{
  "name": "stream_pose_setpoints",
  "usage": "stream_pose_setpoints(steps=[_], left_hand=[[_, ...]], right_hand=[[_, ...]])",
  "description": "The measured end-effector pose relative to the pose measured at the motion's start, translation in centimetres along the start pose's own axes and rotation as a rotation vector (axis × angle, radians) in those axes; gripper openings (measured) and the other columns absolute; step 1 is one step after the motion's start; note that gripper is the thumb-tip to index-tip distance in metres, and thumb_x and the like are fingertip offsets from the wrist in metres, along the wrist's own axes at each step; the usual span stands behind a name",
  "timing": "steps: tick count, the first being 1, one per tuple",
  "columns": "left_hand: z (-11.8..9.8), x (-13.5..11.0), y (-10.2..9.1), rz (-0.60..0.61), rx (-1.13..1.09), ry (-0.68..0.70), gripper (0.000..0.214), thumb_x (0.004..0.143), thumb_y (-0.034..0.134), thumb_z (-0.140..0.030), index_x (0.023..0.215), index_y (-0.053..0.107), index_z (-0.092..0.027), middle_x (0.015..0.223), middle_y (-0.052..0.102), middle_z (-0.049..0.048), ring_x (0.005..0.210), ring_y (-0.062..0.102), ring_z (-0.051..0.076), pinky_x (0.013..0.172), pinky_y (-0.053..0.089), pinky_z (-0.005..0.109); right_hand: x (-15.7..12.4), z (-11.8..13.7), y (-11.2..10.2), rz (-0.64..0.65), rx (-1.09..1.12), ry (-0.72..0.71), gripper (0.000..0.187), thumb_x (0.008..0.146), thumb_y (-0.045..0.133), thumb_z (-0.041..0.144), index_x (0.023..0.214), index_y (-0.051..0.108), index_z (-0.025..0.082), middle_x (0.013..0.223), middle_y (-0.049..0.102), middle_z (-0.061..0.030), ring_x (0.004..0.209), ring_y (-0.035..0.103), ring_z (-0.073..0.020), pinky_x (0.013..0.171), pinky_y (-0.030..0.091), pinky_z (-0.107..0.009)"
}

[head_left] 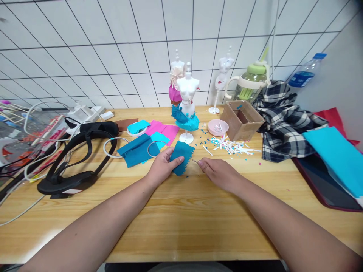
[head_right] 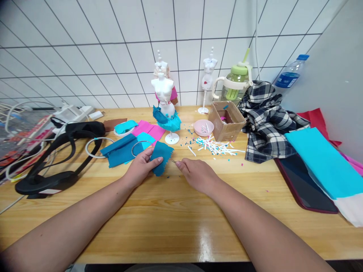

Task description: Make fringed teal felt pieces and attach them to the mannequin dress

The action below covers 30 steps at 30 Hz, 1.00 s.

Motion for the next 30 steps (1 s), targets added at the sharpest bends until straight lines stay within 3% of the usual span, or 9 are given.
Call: stream_pose_setpoints(steps=[6,11,22,26,30], left_hand=[[0.0,0.2,-0.1,-0.032,0.037,0.020,0.045,0.072,0.073,-0.039,0.109,0.061,-0.015,0.110,0.070,0.0091,0.097,0.066,0.024,0.082,0.053,0.033],[0.1,0.3,-0.3,-0.109,0.114,0.071,0.042,0.077,0.069,-0.039,0.111,0.060,-0.016,0.099,0.071,0.0066,0.095,0.065,0.023,0.078,0.053,0.032],[-1.3,-1.2,0.4,-0.250,0.479,0.264,0.024,0.082,0.063,-0.038,0.097,0.065,-0.020,0.098,0.070,0.0039,0.092,0.063,0.022,0.082,0.049,0.031],[-1.2,-1.4,0.5,-0.269,0.505,0.275,0.028,0.081,0.063,-0.035,0.106,0.066,-0.022,0.109,0.068,0.0046,0.102,0.061,0.024,0.086,0.048,0.032],[-1.1,-1.3,0.5,-0.250,0.455,0.235,0.030,0.078,0.062,-0.025,0.108,0.066,-0.022,0.110,0.069,0.0045,0.095,0.064,0.021,0.079,0.051,0.030]], right_hand=[[-0.1,0.3,0.0,0.034,0.031,-0.031,0.048,0.099,0.022,0.050,0.077,0.054,0.021,0.075,0.063,-0.0020,0.070,0.054,-0.0156,0.062,0.031,-0.026],[-0.2,0.8,0.4,0.053,0.029,-0.028,0.047,0.099,0.024,0.049,0.078,0.055,0.021,0.074,0.063,-0.0017,0.070,0.055,-0.0152,0.061,0.030,-0.025],[-0.3,1.2,1.2,0.081,0.022,-0.032,0.051,0.098,0.021,0.053,0.080,0.056,0.021,0.075,0.065,-0.0018,0.069,0.055,-0.0150,0.058,0.028,-0.025],[-0.3,1.3,1.3,0.096,0.017,-0.036,0.051,0.098,0.022,0.052,0.082,0.058,0.021,0.077,0.066,-0.0020,0.070,0.056,-0.0151,0.058,0.028,-0.025],[-0.1,1.3,1.6,0.082,0.030,-0.044,0.050,0.098,0.023,0.052,0.082,0.058,0.021,0.078,0.066,-0.0021,0.071,0.056,-0.0154,0.058,0.028,-0.025]])
Point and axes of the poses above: each hand's wrist, its own x-axis towards the middle knuckle, its own y-axis out of the palm, z = x × y, the point moved 1 cm from there along x, towards the middle knuckle
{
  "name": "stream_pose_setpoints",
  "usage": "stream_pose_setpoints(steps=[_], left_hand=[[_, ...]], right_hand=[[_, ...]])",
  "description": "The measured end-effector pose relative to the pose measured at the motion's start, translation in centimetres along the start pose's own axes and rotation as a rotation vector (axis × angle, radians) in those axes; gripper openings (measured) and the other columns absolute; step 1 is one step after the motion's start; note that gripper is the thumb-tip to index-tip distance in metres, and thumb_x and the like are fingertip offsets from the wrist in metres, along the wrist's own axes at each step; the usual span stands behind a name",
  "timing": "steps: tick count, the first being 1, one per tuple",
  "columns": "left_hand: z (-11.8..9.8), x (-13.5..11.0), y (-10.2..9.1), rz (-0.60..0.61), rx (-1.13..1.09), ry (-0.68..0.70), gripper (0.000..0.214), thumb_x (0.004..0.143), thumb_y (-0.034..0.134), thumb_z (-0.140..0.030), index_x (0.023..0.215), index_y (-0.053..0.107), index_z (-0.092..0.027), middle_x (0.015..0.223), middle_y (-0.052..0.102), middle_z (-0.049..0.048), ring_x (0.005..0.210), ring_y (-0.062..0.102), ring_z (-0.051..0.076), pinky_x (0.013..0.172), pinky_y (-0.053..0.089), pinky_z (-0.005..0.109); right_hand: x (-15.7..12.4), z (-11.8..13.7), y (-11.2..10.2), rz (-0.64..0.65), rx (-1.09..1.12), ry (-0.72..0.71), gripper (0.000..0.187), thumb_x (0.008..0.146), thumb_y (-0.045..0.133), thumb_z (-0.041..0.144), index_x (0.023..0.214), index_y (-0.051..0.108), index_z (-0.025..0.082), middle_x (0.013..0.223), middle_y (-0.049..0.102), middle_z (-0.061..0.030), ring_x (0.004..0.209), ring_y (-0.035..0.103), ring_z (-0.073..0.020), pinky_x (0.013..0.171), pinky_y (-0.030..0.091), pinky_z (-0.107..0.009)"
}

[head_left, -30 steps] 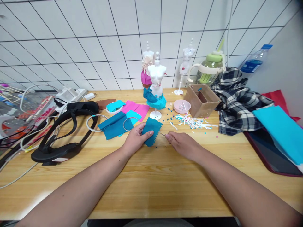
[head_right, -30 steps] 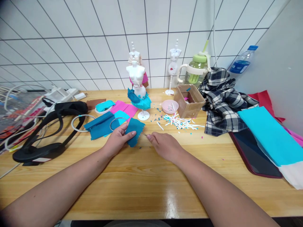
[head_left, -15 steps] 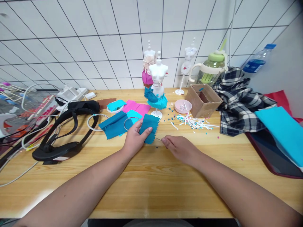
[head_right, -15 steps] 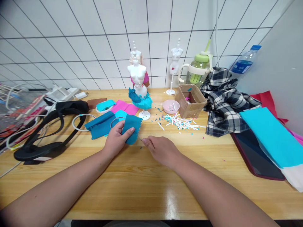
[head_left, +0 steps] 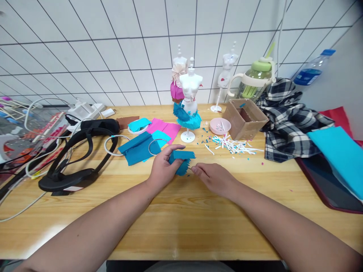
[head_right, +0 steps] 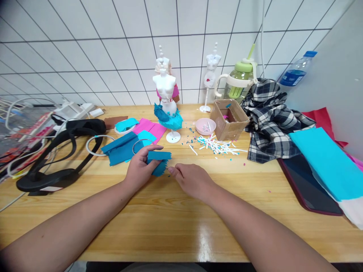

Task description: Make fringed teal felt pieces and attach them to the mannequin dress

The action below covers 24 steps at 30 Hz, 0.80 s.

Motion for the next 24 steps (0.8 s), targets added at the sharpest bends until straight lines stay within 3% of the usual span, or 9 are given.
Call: stream_pose_setpoints(steps=[3,8,19,24], left_hand=[[0.1,0.2,0.1,0.027,-0.029,-0.019,0.030,0.074,0.062,-0.020,0.103,0.067,-0.021,0.105,0.071,0.0044,0.093,0.065,0.021,0.078,0.052,0.029],[0.7,0.4,0.2,0.057,-0.129,-0.097,0.022,0.076,0.061,-0.026,0.096,0.069,-0.020,0.097,0.072,0.0045,0.084,0.066,0.020,0.071,0.054,0.029],[0.6,0.4,0.2,0.031,-0.101,-0.084,0.017,0.077,0.060,-0.025,0.090,0.068,-0.019,0.093,0.072,0.0030,0.085,0.065,0.019,0.072,0.052,0.027],[1.1,0.6,0.1,0.022,-0.167,-0.122,0.019,0.082,0.059,-0.034,0.085,0.068,-0.018,0.091,0.071,0.0031,0.084,0.064,0.019,0.069,0.051,0.026]], right_hand=[[0.1,-0.1,0.2,0.002,0.034,-0.024,0.049,0.098,0.024,0.052,0.082,0.058,0.021,0.078,0.066,-0.0017,0.071,0.057,-0.0151,0.058,0.028,-0.024],[0.2,-0.2,0.2,0.031,0.027,-0.002,0.050,0.097,0.025,0.054,0.084,0.060,0.021,0.077,0.066,-0.0027,0.072,0.058,-0.0157,0.058,0.029,-0.025],[0.3,-0.1,0.4,0.024,-0.014,-0.023,0.046,0.098,0.028,0.050,0.082,0.060,0.021,0.077,0.065,-0.0023,0.070,0.056,-0.0152,0.058,0.029,-0.025],[0.3,-0.2,0.2,0.024,-0.009,-0.027,0.046,0.098,0.027,0.049,0.079,0.059,0.021,0.073,0.063,-0.0014,0.066,0.053,-0.0145,0.057,0.028,-0.025]])
Point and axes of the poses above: each hand's wrist, its own x-axis towards the middle knuckle, its own y-axis out of the palm, z = x × y, the point moved 1 cm from there along x, towards the middle knuckle
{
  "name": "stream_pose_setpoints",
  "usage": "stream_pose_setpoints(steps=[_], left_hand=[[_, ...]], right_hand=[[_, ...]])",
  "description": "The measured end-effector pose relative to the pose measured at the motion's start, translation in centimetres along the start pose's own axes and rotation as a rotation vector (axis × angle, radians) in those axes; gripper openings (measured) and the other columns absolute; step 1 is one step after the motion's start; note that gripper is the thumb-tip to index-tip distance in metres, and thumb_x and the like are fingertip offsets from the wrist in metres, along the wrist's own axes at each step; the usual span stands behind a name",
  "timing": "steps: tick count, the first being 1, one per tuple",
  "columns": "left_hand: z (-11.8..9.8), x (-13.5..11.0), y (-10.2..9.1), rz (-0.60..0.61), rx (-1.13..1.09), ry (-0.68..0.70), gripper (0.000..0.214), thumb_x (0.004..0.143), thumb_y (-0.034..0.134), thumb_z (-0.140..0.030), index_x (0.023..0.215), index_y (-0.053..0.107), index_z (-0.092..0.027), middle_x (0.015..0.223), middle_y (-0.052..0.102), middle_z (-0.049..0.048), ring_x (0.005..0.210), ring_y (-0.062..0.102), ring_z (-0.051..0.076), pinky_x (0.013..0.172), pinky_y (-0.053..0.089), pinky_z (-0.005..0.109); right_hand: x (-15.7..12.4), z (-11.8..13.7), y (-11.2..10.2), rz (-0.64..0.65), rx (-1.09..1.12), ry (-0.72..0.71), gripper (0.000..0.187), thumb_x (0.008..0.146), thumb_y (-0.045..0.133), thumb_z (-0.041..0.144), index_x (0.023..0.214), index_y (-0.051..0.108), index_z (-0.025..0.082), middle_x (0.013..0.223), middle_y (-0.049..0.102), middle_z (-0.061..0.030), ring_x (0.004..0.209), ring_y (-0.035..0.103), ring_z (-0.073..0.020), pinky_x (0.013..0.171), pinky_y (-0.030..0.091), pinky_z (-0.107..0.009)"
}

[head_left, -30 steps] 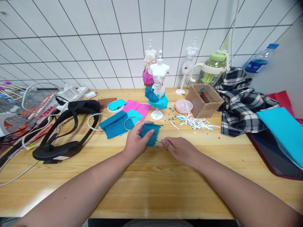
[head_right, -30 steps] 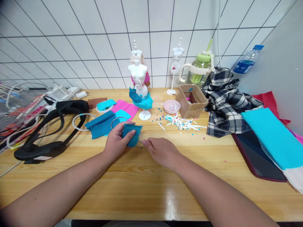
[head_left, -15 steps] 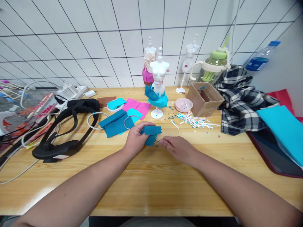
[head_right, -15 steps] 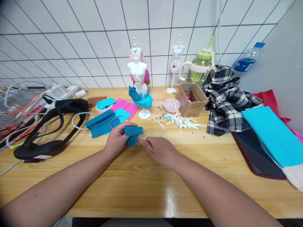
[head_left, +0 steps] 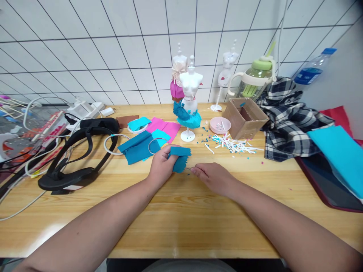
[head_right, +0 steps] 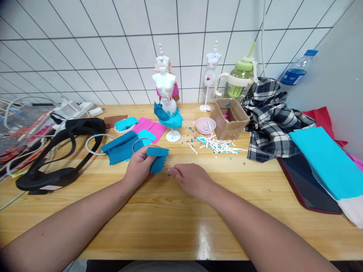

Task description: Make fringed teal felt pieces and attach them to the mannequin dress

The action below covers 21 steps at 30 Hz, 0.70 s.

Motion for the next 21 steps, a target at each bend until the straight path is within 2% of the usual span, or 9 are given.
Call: stream_pose_setpoints(steps=[5,13,21], left_hand=[[0.30,0.10,-0.05,-0.029,-0.062,-0.016,0.027,0.083,0.058,-0.043,0.086,0.068,-0.018,0.079,0.069,0.0021,0.081,0.064,0.019,0.068,0.050,0.027],[0.17,-0.15,0.26,0.028,-0.113,-0.047,0.027,0.082,0.059,-0.044,0.083,0.066,-0.017,0.068,0.067,0.0005,0.064,0.061,0.016,0.061,0.049,0.026],[0.35,-0.12,0.33,0.017,-0.096,-0.034,0.026,0.083,0.059,-0.042,0.081,0.067,-0.018,0.069,0.068,0.0012,0.065,0.063,0.017,0.061,0.050,0.026]], right_hand=[[-0.19,-0.16,-0.10,-0.008,0.079,0.017,0.051,0.098,0.022,0.053,0.076,0.055,0.020,0.072,0.061,-0.0013,0.067,0.052,-0.0144,0.058,0.029,-0.024],[-0.13,0.15,0.22,0.004,0.115,0.031,0.050,0.097,0.024,0.054,0.078,0.056,0.021,0.074,0.062,-0.0016,0.070,0.053,-0.0153,0.058,0.027,-0.025],[-0.14,-0.01,0.14,0.000,0.137,0.036,0.052,0.096,0.024,0.056,0.075,0.056,0.021,0.071,0.059,-0.0008,0.066,0.051,-0.0148,0.057,0.026,-0.025]])
Point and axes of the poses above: each hand's wrist, its own x-axis towards the middle knuckle, its own y-axis out of the palm, z = x × y, the point moved 1 cm from there along x, towards the middle knuckle
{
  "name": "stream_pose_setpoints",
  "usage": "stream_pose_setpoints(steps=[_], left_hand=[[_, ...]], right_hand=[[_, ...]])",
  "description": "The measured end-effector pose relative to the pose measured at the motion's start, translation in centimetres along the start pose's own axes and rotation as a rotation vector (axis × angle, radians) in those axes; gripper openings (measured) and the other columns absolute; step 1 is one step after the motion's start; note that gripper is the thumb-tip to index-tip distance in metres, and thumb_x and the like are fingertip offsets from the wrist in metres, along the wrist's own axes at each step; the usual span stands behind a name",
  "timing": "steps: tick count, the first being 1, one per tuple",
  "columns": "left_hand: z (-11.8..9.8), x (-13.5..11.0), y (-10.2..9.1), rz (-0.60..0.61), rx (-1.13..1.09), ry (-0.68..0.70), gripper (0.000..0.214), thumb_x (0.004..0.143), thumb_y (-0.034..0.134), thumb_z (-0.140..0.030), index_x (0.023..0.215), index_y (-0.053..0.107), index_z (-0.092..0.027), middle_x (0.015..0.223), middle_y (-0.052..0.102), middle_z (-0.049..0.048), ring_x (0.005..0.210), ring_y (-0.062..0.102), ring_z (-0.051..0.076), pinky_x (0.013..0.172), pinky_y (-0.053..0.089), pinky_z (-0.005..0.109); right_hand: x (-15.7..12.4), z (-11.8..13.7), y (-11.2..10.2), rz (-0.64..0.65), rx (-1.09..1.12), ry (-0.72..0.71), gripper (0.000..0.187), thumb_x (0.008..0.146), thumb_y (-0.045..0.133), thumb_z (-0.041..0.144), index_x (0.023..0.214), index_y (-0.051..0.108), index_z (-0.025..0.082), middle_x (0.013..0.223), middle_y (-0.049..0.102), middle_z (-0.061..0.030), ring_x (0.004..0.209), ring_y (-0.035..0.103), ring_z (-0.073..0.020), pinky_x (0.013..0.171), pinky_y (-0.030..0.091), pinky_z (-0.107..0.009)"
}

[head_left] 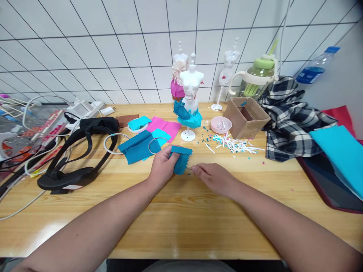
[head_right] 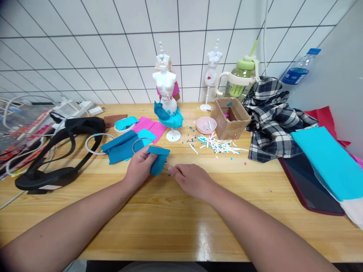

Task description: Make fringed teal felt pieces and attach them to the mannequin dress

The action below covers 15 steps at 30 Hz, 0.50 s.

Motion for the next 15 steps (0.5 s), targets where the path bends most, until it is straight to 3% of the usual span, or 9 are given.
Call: stream_pose_setpoints(steps=[15], left_hand=[[-0.12,-0.11,0.17,0.029,-0.027,-0.002,0.022,0.082,0.060,-0.038,0.079,0.067,-0.017,0.070,0.067,0.0002,0.061,0.059,0.014,0.056,0.049,0.023]], right_hand=[[0.11,0.02,0.50,-0.022,-0.024,-0.002,0.052,0.096,0.023,0.057,0.078,0.056,0.021,0.074,0.063,-0.0018,0.070,0.055,-0.0153,0.059,0.027,-0.025]])
Point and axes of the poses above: each hand's wrist, its own x-axis towards the middle knuckle, its own y-axis out of the palm, z = x × y, the point moved 1 cm from there along x, towards the middle knuckle
